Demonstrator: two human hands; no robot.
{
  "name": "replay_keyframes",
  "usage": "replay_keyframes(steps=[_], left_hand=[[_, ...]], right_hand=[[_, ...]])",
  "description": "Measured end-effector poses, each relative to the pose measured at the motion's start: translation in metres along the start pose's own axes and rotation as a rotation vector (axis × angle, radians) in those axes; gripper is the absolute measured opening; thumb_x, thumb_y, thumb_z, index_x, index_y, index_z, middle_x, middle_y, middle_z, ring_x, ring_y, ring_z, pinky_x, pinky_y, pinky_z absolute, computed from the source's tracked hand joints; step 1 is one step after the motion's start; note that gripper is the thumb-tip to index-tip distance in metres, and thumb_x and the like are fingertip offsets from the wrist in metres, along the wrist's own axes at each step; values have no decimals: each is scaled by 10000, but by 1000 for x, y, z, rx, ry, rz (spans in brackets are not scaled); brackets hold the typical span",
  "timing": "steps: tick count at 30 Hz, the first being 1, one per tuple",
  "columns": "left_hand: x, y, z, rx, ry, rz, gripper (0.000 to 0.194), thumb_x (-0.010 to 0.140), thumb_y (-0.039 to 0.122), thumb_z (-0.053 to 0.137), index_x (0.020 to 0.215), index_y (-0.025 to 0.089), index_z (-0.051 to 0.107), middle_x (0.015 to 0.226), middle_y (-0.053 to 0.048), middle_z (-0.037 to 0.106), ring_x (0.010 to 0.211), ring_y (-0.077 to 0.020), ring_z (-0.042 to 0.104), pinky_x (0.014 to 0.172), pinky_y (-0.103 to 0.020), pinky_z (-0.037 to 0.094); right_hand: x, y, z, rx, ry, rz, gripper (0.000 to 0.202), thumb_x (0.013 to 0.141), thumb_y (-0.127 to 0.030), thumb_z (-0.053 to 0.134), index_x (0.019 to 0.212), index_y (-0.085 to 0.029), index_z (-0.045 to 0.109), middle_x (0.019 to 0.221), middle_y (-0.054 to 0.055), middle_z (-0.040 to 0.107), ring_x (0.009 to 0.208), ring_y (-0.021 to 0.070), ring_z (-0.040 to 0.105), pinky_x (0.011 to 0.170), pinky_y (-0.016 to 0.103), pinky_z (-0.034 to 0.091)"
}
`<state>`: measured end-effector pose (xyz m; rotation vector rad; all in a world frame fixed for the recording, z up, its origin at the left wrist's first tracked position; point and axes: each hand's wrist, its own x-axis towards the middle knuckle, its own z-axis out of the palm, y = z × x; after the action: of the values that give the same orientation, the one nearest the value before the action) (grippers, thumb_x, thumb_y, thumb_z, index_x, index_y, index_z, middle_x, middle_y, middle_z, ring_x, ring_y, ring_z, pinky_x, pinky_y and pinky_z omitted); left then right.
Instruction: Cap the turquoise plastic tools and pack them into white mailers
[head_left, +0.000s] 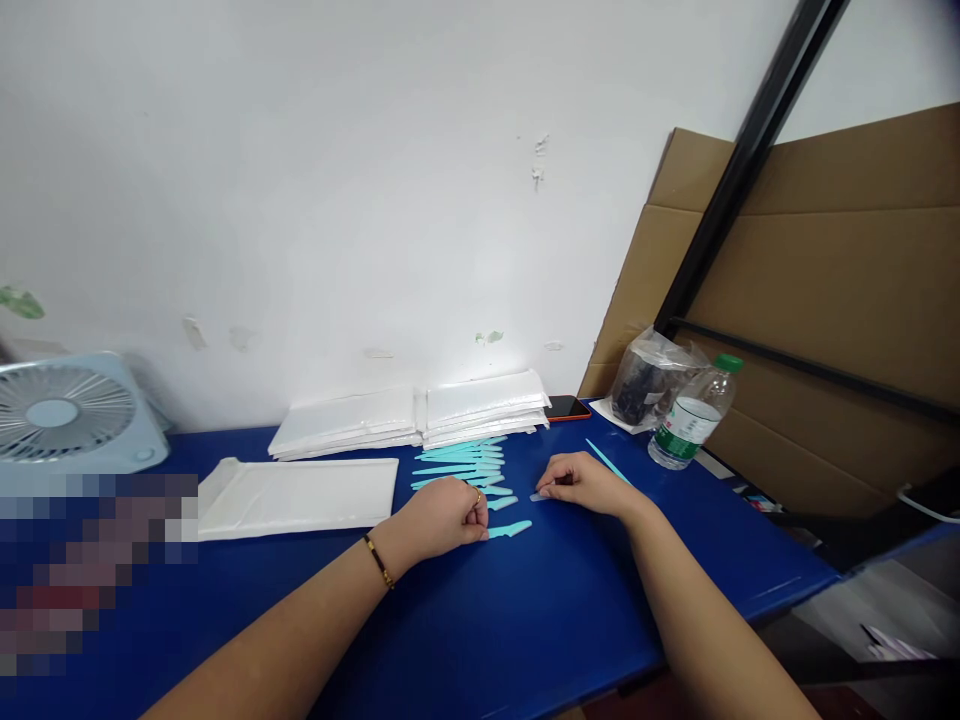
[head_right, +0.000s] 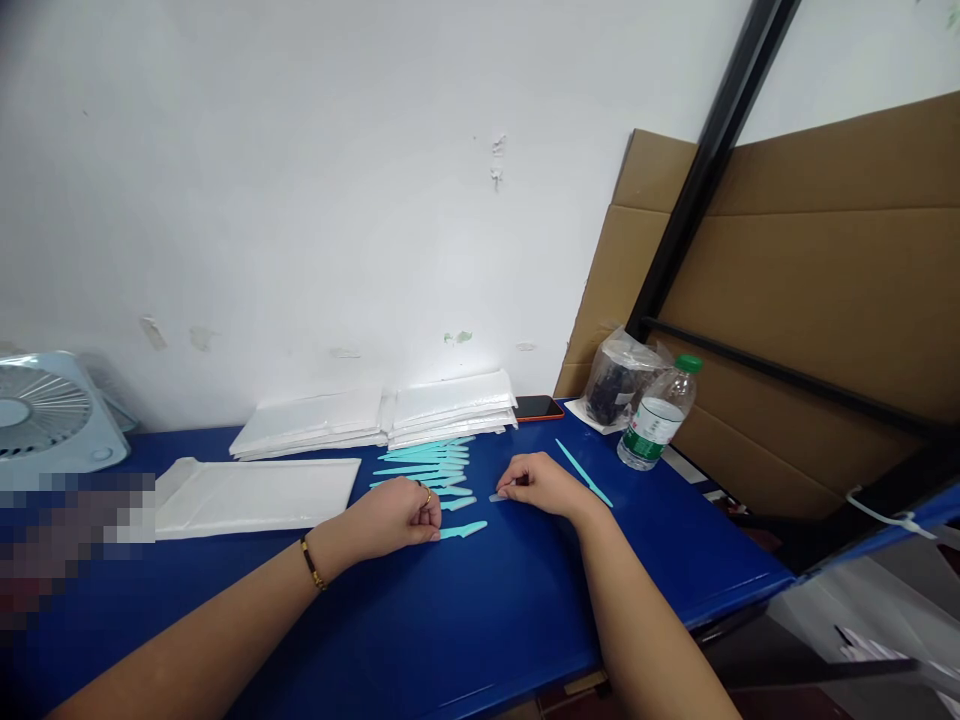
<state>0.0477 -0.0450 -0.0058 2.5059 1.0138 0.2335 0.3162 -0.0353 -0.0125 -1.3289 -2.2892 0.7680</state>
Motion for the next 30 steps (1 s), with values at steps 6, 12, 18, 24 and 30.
replay_keyframes(steps=[6,12,18,24,30], left_hand=[[-1,-1,2,-5,-4,-8,130,727,338,618,757,218,655,682,23,653,601,-116,549,493,-209,293],[0,-3,4,-7,8,-16,112,732,321,633,739,211,654,686,18,648,611,-117,545,510,-211,298],[1,-2,5,8,36,10,78,727,292,647,723,215,649,667,29,639,624,-114,540,528,-211,297],[4,-4,8,33,25,-34,62,729,266,641,717,206,647,654,26,628,621,-119,541,534,-221,311],[-31,55,-32,-139,222,95,240,798,339,558,1015,253,612,997,-15,629,820,-148,562,724,-254,425]], right_hand=[[-6,-3,-6,29,-140,-2,261,654,-401,700,789,-179,725,761,30,624,638,127,568,569,219,428],[-5,-12,2,59,-163,-51,251,645,-390,711,790,-186,728,765,24,630,627,118,563,557,208,423],[1,-22,16,50,-118,-79,163,694,-317,675,796,-200,725,757,17,611,633,114,566,565,205,428],[5,-33,32,60,-103,-74,147,711,-302,650,785,-191,712,779,22,604,644,116,580,561,200,437],[6,-37,34,-55,-26,-171,167,734,-309,622,841,-193,678,792,21,568,673,127,556,600,221,430]])
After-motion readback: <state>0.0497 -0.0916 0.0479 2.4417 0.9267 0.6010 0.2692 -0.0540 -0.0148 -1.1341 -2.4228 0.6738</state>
